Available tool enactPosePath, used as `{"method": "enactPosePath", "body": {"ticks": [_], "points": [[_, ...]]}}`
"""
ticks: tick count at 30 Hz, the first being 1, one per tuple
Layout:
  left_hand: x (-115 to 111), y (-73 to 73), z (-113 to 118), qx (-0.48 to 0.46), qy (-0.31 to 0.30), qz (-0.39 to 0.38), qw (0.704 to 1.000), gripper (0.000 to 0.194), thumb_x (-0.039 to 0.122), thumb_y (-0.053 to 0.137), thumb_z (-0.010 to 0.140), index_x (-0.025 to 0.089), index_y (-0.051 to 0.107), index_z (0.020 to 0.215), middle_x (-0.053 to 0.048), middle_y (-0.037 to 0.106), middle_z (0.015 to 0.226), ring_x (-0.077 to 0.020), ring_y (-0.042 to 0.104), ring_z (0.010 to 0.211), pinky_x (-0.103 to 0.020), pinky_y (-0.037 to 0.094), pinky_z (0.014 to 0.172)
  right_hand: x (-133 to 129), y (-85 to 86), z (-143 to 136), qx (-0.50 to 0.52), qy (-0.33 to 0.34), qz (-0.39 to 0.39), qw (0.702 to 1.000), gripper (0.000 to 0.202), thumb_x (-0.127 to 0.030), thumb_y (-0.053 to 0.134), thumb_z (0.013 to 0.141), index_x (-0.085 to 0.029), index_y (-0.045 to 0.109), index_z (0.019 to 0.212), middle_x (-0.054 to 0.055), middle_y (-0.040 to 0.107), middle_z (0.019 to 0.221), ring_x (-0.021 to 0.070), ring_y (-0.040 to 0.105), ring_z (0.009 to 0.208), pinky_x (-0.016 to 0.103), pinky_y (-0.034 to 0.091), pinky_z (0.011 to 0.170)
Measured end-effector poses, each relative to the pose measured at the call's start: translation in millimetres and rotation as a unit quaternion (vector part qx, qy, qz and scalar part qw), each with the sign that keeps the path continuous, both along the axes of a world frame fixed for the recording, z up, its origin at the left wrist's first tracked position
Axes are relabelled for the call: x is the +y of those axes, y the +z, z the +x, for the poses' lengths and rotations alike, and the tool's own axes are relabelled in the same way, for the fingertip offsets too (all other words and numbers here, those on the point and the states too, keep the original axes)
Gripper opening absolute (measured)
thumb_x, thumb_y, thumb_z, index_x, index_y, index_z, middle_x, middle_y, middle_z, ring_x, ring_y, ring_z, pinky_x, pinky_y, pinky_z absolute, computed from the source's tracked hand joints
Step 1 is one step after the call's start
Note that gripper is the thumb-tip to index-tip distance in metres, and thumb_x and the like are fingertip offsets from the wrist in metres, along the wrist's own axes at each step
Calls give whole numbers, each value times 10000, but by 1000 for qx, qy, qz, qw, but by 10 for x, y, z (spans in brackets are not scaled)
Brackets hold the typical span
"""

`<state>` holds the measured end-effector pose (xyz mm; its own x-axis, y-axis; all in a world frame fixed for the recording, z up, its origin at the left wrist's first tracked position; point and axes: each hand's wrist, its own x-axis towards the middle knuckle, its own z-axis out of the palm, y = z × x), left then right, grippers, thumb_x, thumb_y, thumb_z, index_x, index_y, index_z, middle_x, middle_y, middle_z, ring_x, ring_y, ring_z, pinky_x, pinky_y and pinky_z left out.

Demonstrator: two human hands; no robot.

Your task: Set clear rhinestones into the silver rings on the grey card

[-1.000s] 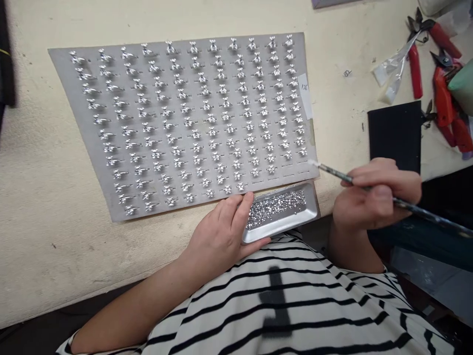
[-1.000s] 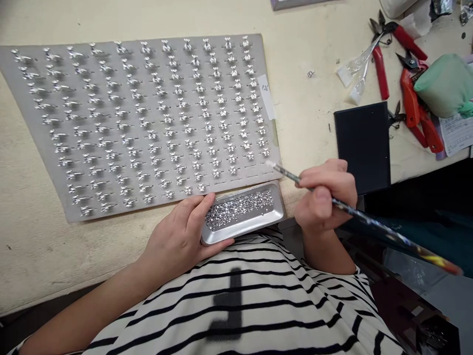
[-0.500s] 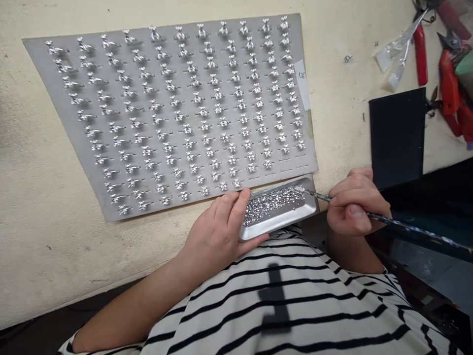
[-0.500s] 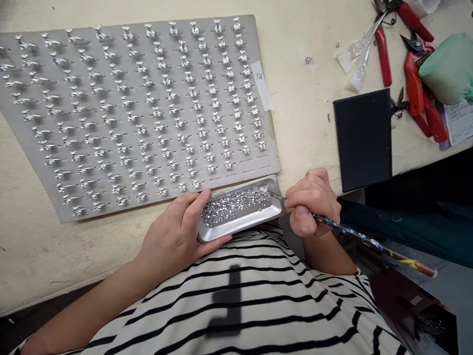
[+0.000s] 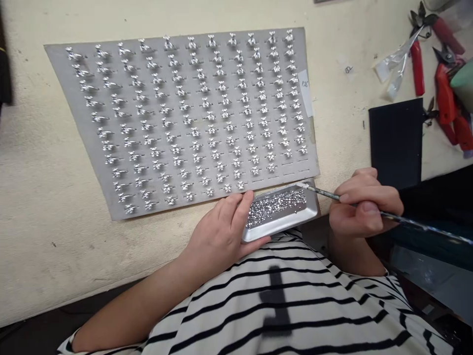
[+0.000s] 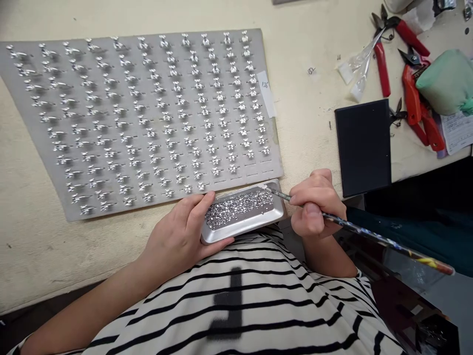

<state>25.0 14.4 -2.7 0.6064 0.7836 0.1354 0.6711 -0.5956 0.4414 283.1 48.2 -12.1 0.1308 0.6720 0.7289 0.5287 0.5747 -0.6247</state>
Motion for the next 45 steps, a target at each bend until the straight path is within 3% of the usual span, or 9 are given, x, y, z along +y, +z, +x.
{"method": "enactPosePath", "body": {"ticks": [2,5,9,20,34,45], "points": [[-3,-2,4,1,0,6,1000,768,603,591,937,-14,445,1370,-233,637,1148,-299,666,1059,-384,624,826,47,63,-68,3,-19,-3,1000,220,-295,464,918,-236,615,769,-73,470,517,83,468,419,338,328,535],[-8,-4,7,3,4,13,1000,778,617,589,933,-4,439,1377,-227,645,1145,-295,668,1056,-382,622,829,114,145,-163,-13,-61,-69,996,165,-309,527,938,-261,684,923,-59,631,680,103,630,576,324,457,568],[-12,-7,3,5,9,14,1000,798,637,568,934,-7,435,1386,-226,647,1145,-296,668,1042,-389,620,827,173,150,-212,-49,-71,-137,987,154,-278,558,948,-291,688,1029,-45,701,838,100,714,711,299,545,657],[1,-5,-1,-6,3,16,1000,805,629,579,929,-33,459,1372,-218,640,1141,-286,656,1021,-363,614,835,173,78,-192,-106,-72,-188,974,143,-275,551,961,-265,678,1026,-34,712,907,109,708,823,316,580,775],[1,-13,3,-8,4,18,1000,807,630,591,921,-39,481,1359,-215,637,1137,-284,657,1023,-360,615,844,162,53,-172,-98,-85,-176,976,160,-266,558,947,-316,678,1040,-24,698,909,135,718,793,350,583,745],[8,-15,11,-10,3,23,1000,804,637,573,931,-37,477,1358,-215,640,1135,-280,656,1012,-353,619,819,186,113,-183,-164,-34,-154,974,214,-177,530,930,-281,670,1053,-25,732,943,151,702,927,373,541,866]]}}
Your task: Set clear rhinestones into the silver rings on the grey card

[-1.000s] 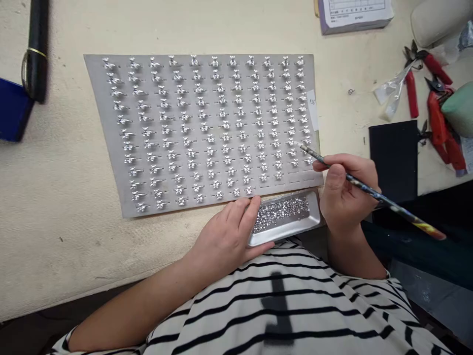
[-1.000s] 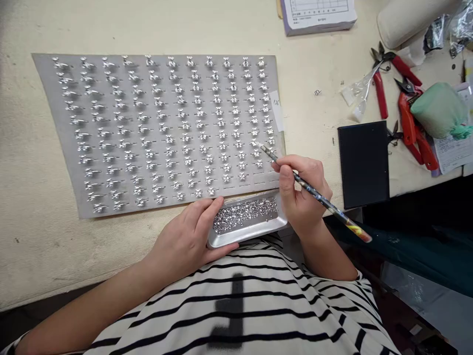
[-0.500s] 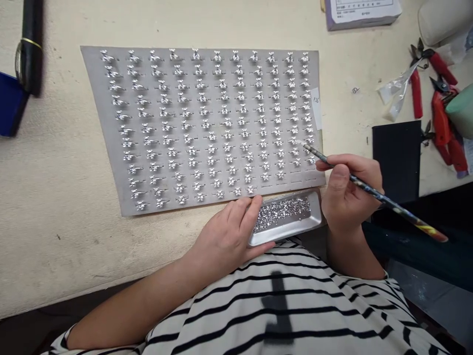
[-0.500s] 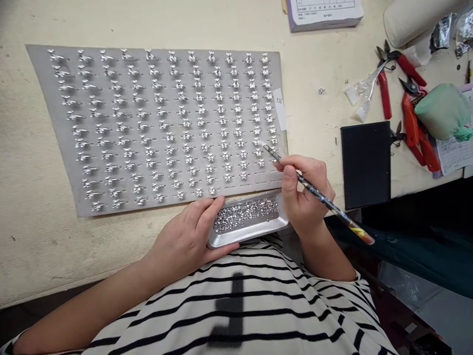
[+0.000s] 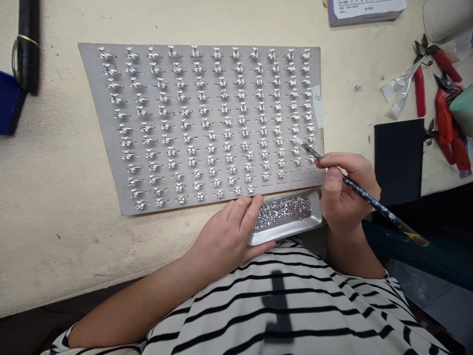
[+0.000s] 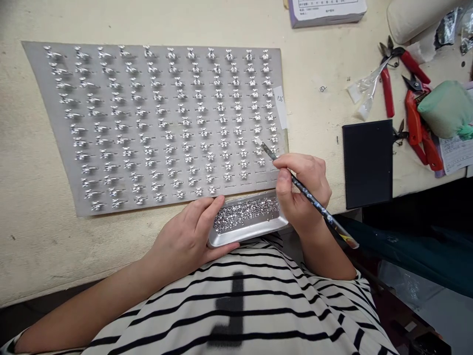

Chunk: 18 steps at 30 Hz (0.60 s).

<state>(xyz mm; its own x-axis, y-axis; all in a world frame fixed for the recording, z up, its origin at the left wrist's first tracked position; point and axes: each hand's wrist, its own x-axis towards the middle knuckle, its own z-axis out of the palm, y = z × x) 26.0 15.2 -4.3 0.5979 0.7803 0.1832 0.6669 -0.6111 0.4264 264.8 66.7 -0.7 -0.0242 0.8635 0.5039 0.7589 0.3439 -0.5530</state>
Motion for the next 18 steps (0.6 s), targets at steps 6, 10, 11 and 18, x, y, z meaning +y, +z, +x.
{"method": "enactPosePath", "body": {"ticks": [6,10,11,18], "points": [[1,-2,-2,4,-2,-5,1000,788,631,552,945,-34,474,1361,-208,639,1133,-270,656,1006,-341,612,828,-5,-12,-7,6,-26,3,1000,196,-203,526,934,-307,671,1017,-27,731,905,162,703,893,391,549,842],[-3,12,-6,4,-2,-6,1000,805,637,578,930,-33,469,1363,-215,639,1139,-273,656,1019,-344,613,828,-8,-13,-6,13,-33,2,999,185,-218,523,939,-309,670,1005,-26,726,902,159,701,874,394,545,835],[-5,13,-7,4,-2,-6,1000,805,637,576,931,-31,465,1366,-214,641,1137,-273,656,1018,-346,614,826,-10,-15,-3,14,-34,2,999,181,-221,523,939,-308,669,1000,-25,723,900,158,700,869,393,543,835],[-1,8,-12,5,-1,-11,1000,779,629,546,952,-20,453,1374,-216,651,1134,-270,665,1014,-354,619,817,-3,-22,-2,21,-42,21,999,159,-251,515,937,-285,666,971,-28,710,862,158,698,834,395,535,799]]}}
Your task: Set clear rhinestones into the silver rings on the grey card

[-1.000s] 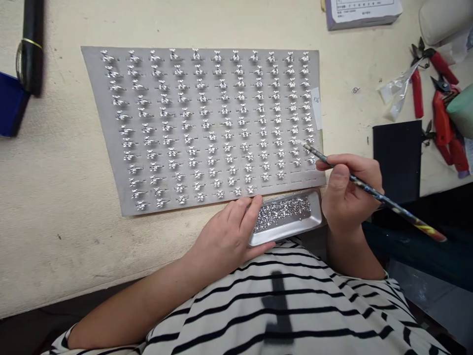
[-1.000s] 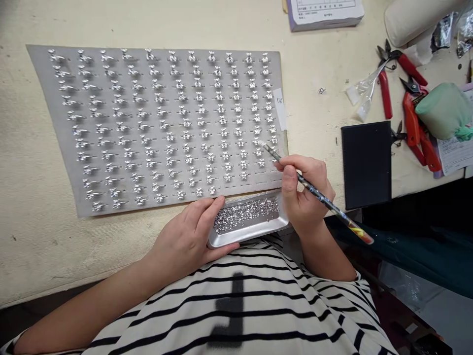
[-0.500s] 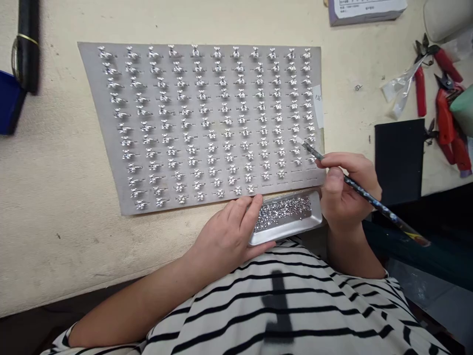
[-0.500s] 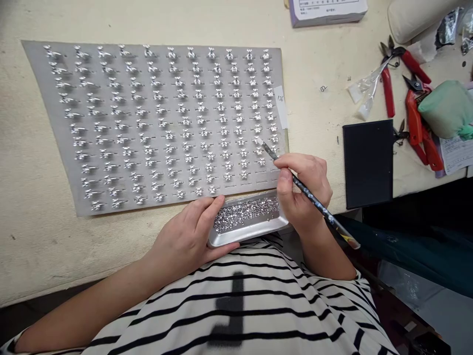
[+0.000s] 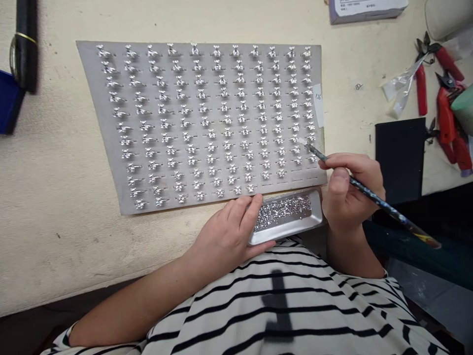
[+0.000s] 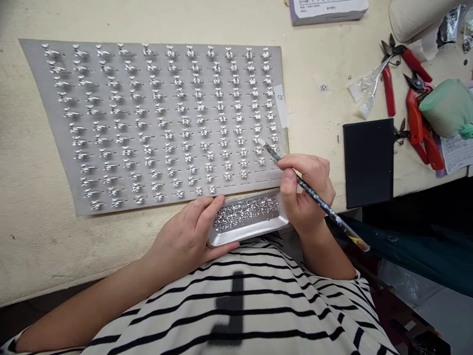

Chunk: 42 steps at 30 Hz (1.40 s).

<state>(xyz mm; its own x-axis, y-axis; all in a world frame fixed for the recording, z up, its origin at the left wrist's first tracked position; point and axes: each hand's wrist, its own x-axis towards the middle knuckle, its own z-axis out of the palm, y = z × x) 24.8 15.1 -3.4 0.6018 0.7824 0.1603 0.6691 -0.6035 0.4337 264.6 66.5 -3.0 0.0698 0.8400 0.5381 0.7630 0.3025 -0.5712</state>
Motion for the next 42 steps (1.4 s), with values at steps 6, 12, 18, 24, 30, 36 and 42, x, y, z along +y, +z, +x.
{"method": "enactPosePath", "body": {"ticks": [6,12,18,24,30,36,42], "points": [[0,0,-5,-5,-3,-9,1000,788,616,599,929,1,432,1392,-227,649,1152,-289,669,1044,-385,626,819,-39,39,50,104,27,136,985,227,-302,437,914,-258,610,774,-49,468,540,119,485,458,374,360,562],[-1,1,-7,-1,-5,-6,1000,807,589,660,899,-34,456,1370,-232,641,1146,-297,665,1046,-376,625,828,-225,-95,190,115,83,134,981,232,-257,379,829,-236,461,613,-58,348,424,92,302,340,363,238,531],[3,8,-6,-4,-5,-2,1000,769,580,633,920,-34,471,1353,-232,638,1138,-291,660,1024,-374,626,808,-285,-158,204,112,79,113,984,249,-254,373,840,-231,477,614,-59,380,439,86,351,357,368,265,549],[4,10,-9,-3,-3,-16,1000,743,593,584,946,7,436,1378,-228,638,1140,-294,660,1039,-392,628,790,-262,-142,176,107,89,94,986,241,-254,400,832,-236,502,615,-60,430,453,91,379,360,369,275,547],[-1,8,-9,-4,-2,-18,1000,744,593,582,949,20,419,1395,-222,636,1148,-294,661,1050,-391,625,801,-270,-162,173,113,90,109,984,260,-258,399,846,-237,505,609,-62,413,447,92,372,353,367,266,544],[2,16,-6,0,-4,-10,1000,774,595,616,925,-29,464,1356,-233,630,1148,-299,660,1050,-378,620,835,-173,-62,98,136,55,160,976,255,-299,421,928,-248,557,719,-78,350,466,75,376,359,335,280,501],[3,2,-6,-2,-2,-4,1000,774,615,593,935,5,434,1384,-219,644,1153,-291,669,1072,-380,622,835,-42,30,5,90,-10,105,990,214,-381,496,975,-253,656,914,-56,563,677,83,576,533,306,446,513]]}}
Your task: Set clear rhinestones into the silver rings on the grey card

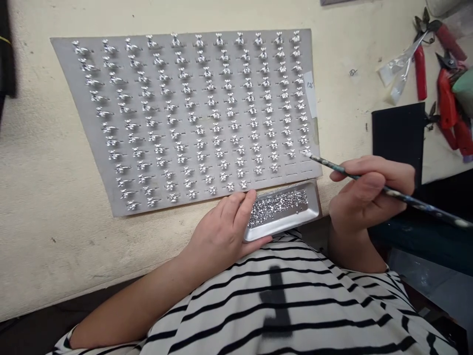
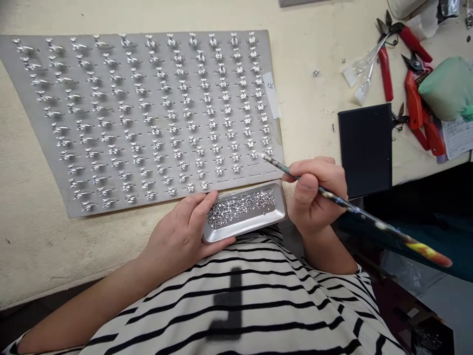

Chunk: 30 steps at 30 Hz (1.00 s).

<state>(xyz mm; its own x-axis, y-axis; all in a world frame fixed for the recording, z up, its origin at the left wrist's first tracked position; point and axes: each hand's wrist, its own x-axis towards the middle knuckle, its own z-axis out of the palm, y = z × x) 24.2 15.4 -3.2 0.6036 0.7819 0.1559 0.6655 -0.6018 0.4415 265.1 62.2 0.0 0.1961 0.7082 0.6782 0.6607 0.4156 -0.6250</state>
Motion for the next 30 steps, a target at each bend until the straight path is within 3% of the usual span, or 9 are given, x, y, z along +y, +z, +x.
{"method": "enactPosePath", "body": {"ticks": [5,12,30], "points": [[-12,-14,-1,-2,3,-11,1000,806,613,617,923,33,386,1433,-222,649,1169,-296,672,1067,-393,623,826,-15,-55,8,-73,-16,-72,995,187,-393,489,978,-294,642,939,-26,635,766,128,637,637,345,520,594],[-8,-8,1,-3,-2,-13,1000,804,613,612,922,-8,424,1395,-235,650,1151,-291,670,1032,-390,627,819,-2,-70,3,-66,-2,-57,996,167,-352,516,974,-274,663,966,-49,636,738,109,624,666,326,498,671],[1,7,7,1,-1,6,1000,811,622,622,909,-34,471,1361,-226,643,1140,-288,663,1017,-365,626,818,-10,-85,8,-56,6,-63,996,195,-327,499,964,-256,671,905,-34,664,724,131,628,674,360,479,681]]}}
